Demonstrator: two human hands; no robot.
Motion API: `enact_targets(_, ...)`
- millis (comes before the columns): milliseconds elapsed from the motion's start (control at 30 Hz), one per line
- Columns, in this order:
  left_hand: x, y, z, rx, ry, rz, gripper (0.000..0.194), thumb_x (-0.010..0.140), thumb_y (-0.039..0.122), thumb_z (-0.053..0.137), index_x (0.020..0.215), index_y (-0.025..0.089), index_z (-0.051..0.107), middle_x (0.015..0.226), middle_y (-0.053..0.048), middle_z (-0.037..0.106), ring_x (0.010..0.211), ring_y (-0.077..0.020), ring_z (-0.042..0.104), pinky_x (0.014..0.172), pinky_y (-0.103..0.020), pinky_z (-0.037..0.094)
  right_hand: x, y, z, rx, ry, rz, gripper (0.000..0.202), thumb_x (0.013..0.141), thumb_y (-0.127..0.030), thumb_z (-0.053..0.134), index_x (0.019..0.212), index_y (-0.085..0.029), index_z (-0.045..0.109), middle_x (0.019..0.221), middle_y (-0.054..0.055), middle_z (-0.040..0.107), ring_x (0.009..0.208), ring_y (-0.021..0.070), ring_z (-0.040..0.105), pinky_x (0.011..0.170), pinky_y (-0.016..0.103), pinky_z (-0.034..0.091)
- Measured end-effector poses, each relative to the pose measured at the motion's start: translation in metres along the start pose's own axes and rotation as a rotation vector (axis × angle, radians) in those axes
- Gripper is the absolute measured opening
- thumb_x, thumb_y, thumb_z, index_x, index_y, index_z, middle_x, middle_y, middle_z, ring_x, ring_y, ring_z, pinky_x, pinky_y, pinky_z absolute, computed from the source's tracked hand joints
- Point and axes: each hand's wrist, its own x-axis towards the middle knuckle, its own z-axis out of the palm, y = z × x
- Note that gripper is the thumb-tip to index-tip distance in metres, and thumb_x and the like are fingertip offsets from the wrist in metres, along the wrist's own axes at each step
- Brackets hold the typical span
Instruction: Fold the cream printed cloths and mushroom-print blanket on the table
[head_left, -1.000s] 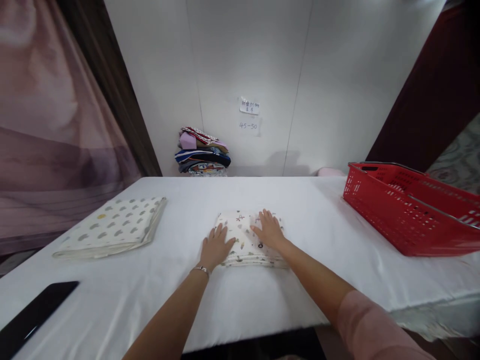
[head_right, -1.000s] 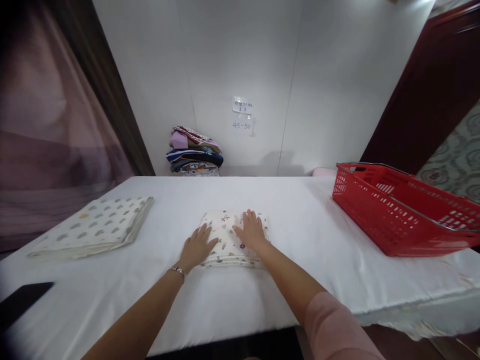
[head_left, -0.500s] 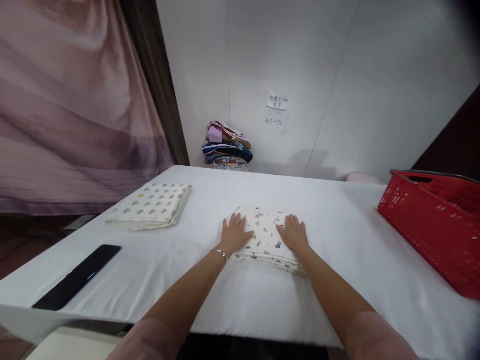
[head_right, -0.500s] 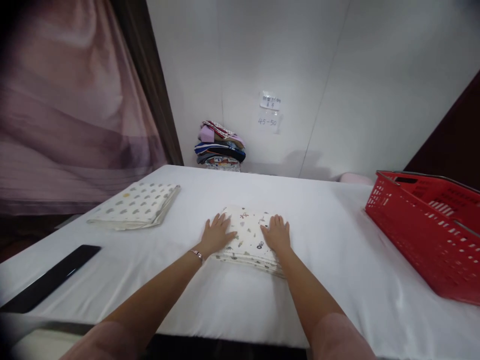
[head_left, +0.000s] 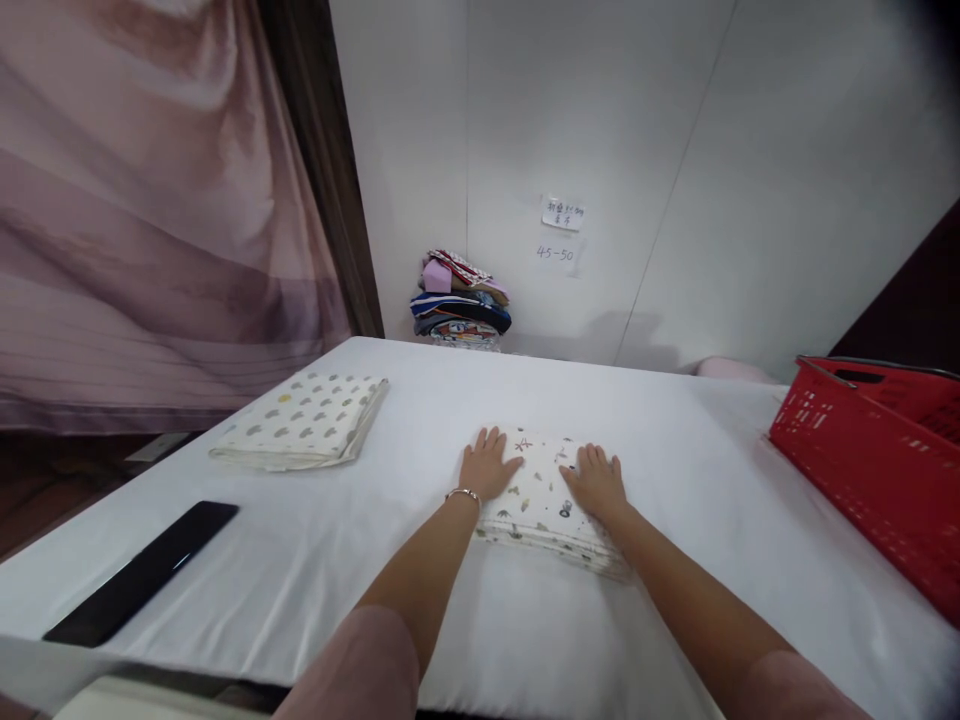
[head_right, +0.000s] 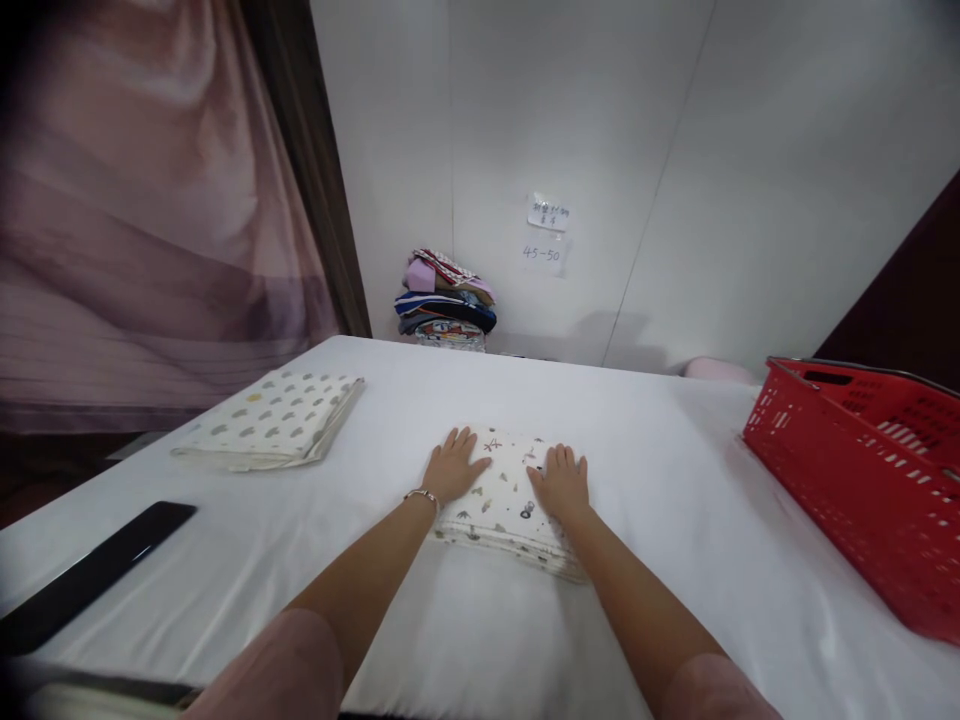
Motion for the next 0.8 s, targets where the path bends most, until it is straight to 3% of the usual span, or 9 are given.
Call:
enact_targets(67,0.000,0.001,0.000,0.009,0.008,-0.001,0.073,0.084,0.065,0.020,0.142,0.022,0.028,0.153,-0.003,0.014,0.140,-0.0266,0.006,0.108,-0.051,0.021,0.003,-0.011,-0.010,0.000,0.009,-0.031,0.069,0.089,-0.054,0.024,0.141,-0.008,0.029,0.150,0.014,0.019,0.138,0.0275,0.009,0.109,0.048,0.002)
enact_targets(200,0.001,0.001,0.002,0.019,0.038,-0.002,0.071,0.085,0.064,0.019,0.141,0.022,0.029,0.152,-0.002,0.017,0.140,-0.0264,0.009,0.107,-0.051,0.024,0.011,-0.039,-0.021,0.040,0.089,-0.233,0.073,0.090,-0.057,0.019,0.144,-0.010,0.021,0.152,0.010,0.011,0.140,0.0217,0.001,0.110,0.042,-0.004)
enact_targets(300,0.001,0.000,0.004,0.021,0.060,0.005,0.065,0.087,0.060,0.018,0.140,0.024,0.031,0.151,-0.002,0.020,0.139,-0.0260,0.012,0.106,-0.050,0.026,0.017,-0.047,-0.011,0.071,-0.013,-0.273,0.071,0.090,-0.058,0.019,0.144,-0.012,0.022,0.152,0.008,0.014,0.139,0.0209,0.004,0.110,0.042,-0.002)
enact_targets(467,0.001,-0.001,0.006,0.028,0.079,0.013,0.061,0.089,0.056,0.020,0.139,0.024,0.033,0.151,-0.002,0.022,0.139,-0.0250,0.013,0.106,-0.048,0.027,0.021,-0.040,0.008,0.101,-0.070,-0.252,0.070,0.090,-0.057,0.020,0.143,-0.012,0.024,0.151,0.009,0.017,0.139,0.0228,0.008,0.110,0.044,0.001)
enact_targets(667,0.000,0.000,0.003,0.007,0.062,0.004,0.060,0.089,0.055,0.022,0.139,0.025,0.032,0.151,-0.002,0.021,0.139,-0.0253,0.012,0.106,-0.048,0.026,0.018,-0.040,-0.008,0.142,-0.172,-0.234,0.065,0.090,-0.053,0.023,0.143,-0.015,0.026,0.151,0.009,0.019,0.139,0.0224,0.010,0.110,0.046,0.005)
enact_targets(800,-0.001,0.001,0.001,0.000,0.057,0.000,0.060,0.088,0.055,0.022,0.139,0.025,0.032,0.152,-0.001,0.019,0.139,-0.0251,0.011,0.106,-0.049,0.025,-0.010,-0.019,-0.012,0.139,-0.172,-0.174,0.065,0.089,-0.054,0.027,0.142,-0.018,0.027,0.151,0.009,0.019,0.139,0.0239,0.011,0.109,0.047,0.008)
